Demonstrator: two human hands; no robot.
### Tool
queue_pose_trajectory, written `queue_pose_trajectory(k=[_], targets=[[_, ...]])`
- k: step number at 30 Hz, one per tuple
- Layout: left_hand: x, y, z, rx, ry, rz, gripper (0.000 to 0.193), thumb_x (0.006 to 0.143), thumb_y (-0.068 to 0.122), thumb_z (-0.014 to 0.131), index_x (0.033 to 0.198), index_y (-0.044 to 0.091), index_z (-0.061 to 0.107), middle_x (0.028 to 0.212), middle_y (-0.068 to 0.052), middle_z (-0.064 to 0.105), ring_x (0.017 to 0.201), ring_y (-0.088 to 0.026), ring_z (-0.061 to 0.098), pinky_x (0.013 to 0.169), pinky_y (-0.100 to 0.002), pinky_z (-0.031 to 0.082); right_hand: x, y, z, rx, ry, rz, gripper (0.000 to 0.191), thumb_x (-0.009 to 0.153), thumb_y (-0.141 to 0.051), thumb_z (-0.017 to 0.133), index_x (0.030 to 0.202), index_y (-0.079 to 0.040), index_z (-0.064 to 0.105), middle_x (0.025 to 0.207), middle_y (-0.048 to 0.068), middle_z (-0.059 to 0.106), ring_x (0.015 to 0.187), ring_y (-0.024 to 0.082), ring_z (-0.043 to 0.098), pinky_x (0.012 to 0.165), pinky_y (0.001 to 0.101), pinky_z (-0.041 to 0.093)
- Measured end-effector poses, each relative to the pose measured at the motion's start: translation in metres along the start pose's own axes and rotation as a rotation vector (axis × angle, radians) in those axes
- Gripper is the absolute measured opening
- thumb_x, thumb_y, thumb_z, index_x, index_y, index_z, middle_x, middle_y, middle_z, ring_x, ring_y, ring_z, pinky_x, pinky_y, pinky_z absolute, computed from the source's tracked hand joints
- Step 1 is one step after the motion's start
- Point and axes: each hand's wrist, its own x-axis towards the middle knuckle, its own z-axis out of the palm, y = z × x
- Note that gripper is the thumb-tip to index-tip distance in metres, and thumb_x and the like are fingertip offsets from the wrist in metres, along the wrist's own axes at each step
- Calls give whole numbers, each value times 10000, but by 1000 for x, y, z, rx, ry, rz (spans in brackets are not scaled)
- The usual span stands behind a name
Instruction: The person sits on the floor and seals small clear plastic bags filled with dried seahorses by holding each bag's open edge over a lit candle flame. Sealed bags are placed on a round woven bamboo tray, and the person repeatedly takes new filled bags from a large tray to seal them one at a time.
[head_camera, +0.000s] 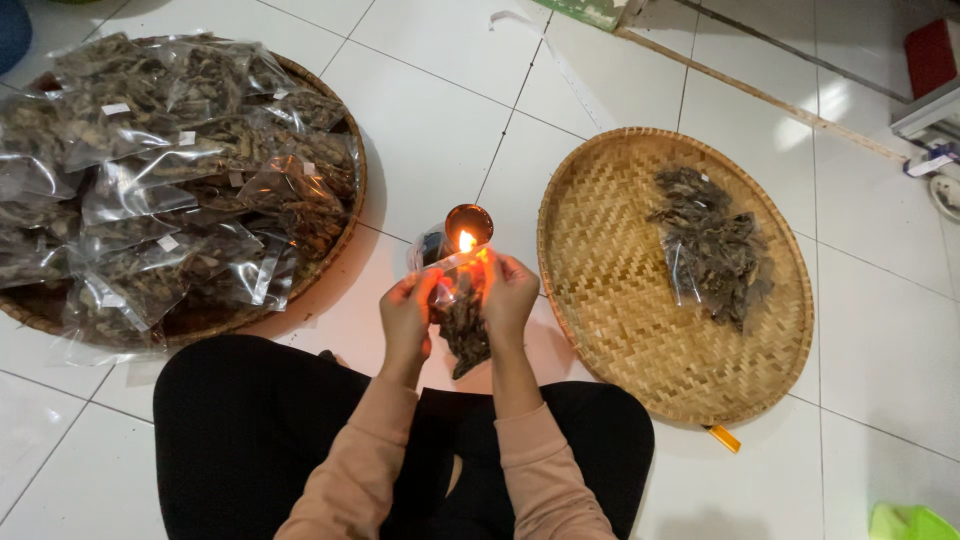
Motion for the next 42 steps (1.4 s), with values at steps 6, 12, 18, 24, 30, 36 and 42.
queue_pose_trajectory(k=[6, 12, 18, 24, 30, 36, 42], targets=[[-34, 67, -18, 197, -224, 367, 382, 897, 131, 671, 1268, 52, 633, 1125, -1, 716, 989, -109, 701, 868, -251, 554, -52, -51, 5, -88, -139, -157, 161, 1007, -63, 655, 953, 61, 742, 816, 51, 735, 729, 84, 643, 688, 235, 529], [-85, 126, -5, 952, -196, 482, 195, 868, 178, 771, 1044, 99, 797, 973, -75, 784, 910, -170, 755, 838, -352, 587, -86, -90, 8, 61, -329, -150, 155, 1002, -44, 616, 959, 58, 724, 889, 69, 760, 822, 124, 727, 799, 259, 608], [-110, 142, -2, 1025, -250, 964, 195, 819, 180, 792, 984, 85, 752, 1056, -77, 776, 1039, -253, 727, 1113, -559, 321, -100, -95, 10, -78, -475, -300, 100, 977, -26, 678, 985, 66, 715, 928, 80, 729, 836, 113, 658, 750, 245, 557], [-109, 157, -20, 1023, -257, 928, 250, 833, 154, 757, 1061, 54, 740, 1070, -94, 767, 1052, -278, 698, 1050, -477, 403, -114, -98, 25, -83, -461, -269, 101, 960, -8, 661, 949, 53, 741, 900, 78, 764, 821, 119, 704, 766, 249, 569], [-106, 181, -47, 814, -320, 827, 666, 746, 259, 827, 1302, -27, 596, 1184, -163, 665, 1083, -323, 669, 935, -380, 497, -114, -106, 51, -136, -507, -256, 115, 963, -32, 676, 912, 42, 747, 840, 73, 766, 763, 134, 693, 721, 256, 560], [-41, 187, -101, 1293, -132, 576, 345, 833, 68, 669, 1130, 177, 806, 954, -129, 783, 852, -322, 760, 769, -410, 581, -82, -107, 82, -327, -455, -620, 487, 961, 4, 643, 1427, 58, 513, 1319, 183, 635, 1184, 208, 586, 1017, 320, 458], [75, 248, -160, 1503, 221, 706, 195, 1002, 293, 711, 1112, 166, 810, 887, -199, 726, 799, -415, 688, 675, -498, 525, -16, -110, -9, -134, -359, -393, 352, 1020, -21, 604, 1370, -7, 570, 1315, 92, 626, 1170, 153, 620, 1023, 290, 515]])
